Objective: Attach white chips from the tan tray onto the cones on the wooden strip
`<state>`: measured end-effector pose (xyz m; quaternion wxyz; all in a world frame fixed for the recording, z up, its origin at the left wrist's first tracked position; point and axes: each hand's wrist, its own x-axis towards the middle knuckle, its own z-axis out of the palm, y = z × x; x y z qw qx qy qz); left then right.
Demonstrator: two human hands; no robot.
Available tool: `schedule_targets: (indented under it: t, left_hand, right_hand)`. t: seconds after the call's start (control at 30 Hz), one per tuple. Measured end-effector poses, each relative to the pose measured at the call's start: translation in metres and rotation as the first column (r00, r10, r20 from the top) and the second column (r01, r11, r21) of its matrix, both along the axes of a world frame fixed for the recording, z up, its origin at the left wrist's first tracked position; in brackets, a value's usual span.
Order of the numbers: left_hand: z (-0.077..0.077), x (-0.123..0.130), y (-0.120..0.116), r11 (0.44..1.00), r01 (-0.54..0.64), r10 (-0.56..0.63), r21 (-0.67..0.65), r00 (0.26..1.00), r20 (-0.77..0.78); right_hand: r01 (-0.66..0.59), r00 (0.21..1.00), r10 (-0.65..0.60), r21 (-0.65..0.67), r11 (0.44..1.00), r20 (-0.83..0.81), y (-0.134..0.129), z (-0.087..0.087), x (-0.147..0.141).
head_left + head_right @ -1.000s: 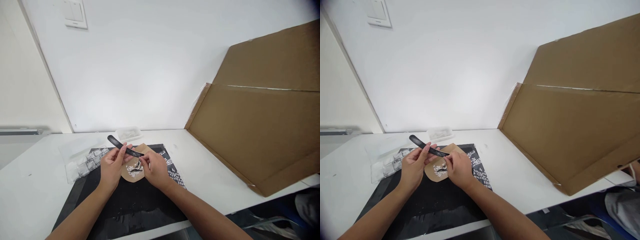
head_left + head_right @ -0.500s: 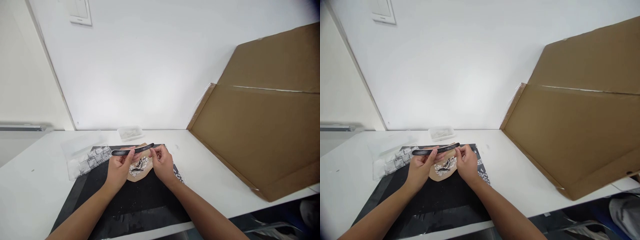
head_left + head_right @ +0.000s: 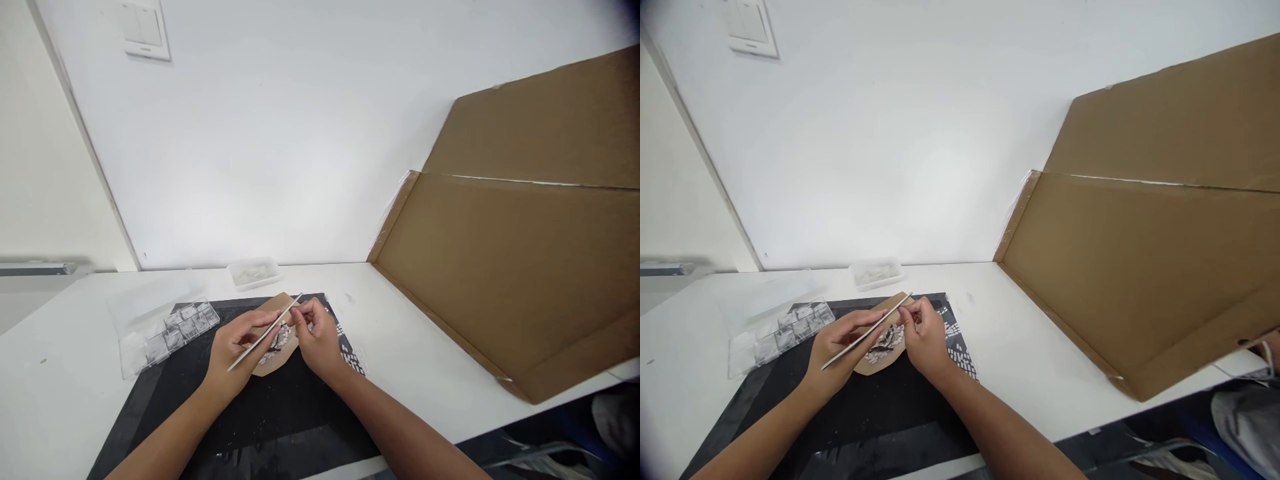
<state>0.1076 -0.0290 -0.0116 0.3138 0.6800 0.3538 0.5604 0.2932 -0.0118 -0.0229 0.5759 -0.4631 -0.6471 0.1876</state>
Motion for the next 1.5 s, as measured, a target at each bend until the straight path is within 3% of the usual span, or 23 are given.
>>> schedule_targets:
  t: [0.17,0.33,0.47,0.63,0.93,1.13,1.4,1.5]
  left_hand:
    - [-0.006,-0.003,0.003,0.997,0.040,-0.038,0.062,0.999,-0.029]
    - [-0.009,-0.003,0.002,1.000,0.016,-0.016,0.014,1.000,-0.001]
    - [-0.005,0.000,0.002,0.999,-0.008,0.008,-0.048,1.000,-0.001]
    - [-0.006,0.000,0.003,0.994,-0.024,0.021,-0.107,0.999,-0.034]
    - [0.004,0.001,-0.003,0.993,-0.095,0.090,-0.064,0.993,-0.077]
    - [0.000,0.002,-0.002,0.993,-0.113,0.111,-0.018,0.990,-0.089]
    - [0.003,0.003,-0.005,0.994,-0.044,0.043,-0.099,0.999,-0.015]
    - [0.002,0.003,-0.004,0.992,-0.049,0.048,-0.119,0.999,-0.008]
  right_hand:
    - [-0.078,0.994,0.079,0.016,0.997,-0.070,-0.005,-0.006,-0.005]
    - [-0.093,0.986,0.101,0.062,0.994,-0.131,-0.013,-0.010,-0.013]
    - [-0.056,0.995,0.062,0.071,0.996,-0.080,-0.014,-0.006,-0.011]
    - [0.090,0.996,-0.090,0.058,0.994,-0.009,-0.003,-0.003,-0.001]
    - [0.047,0.980,-0.072,0.133,0.990,0.186,-0.015,0.006,-0.008]
    - [0.124,0.978,-0.136,0.084,0.989,0.159,-0.003,0.009,0.005]
    - [0.055,0.964,-0.103,0.195,0.979,0.246,-0.014,0.011,-0.004]
    - [0.102,0.964,-0.141,0.175,0.979,0.227,-0.008,0.012,0.001]
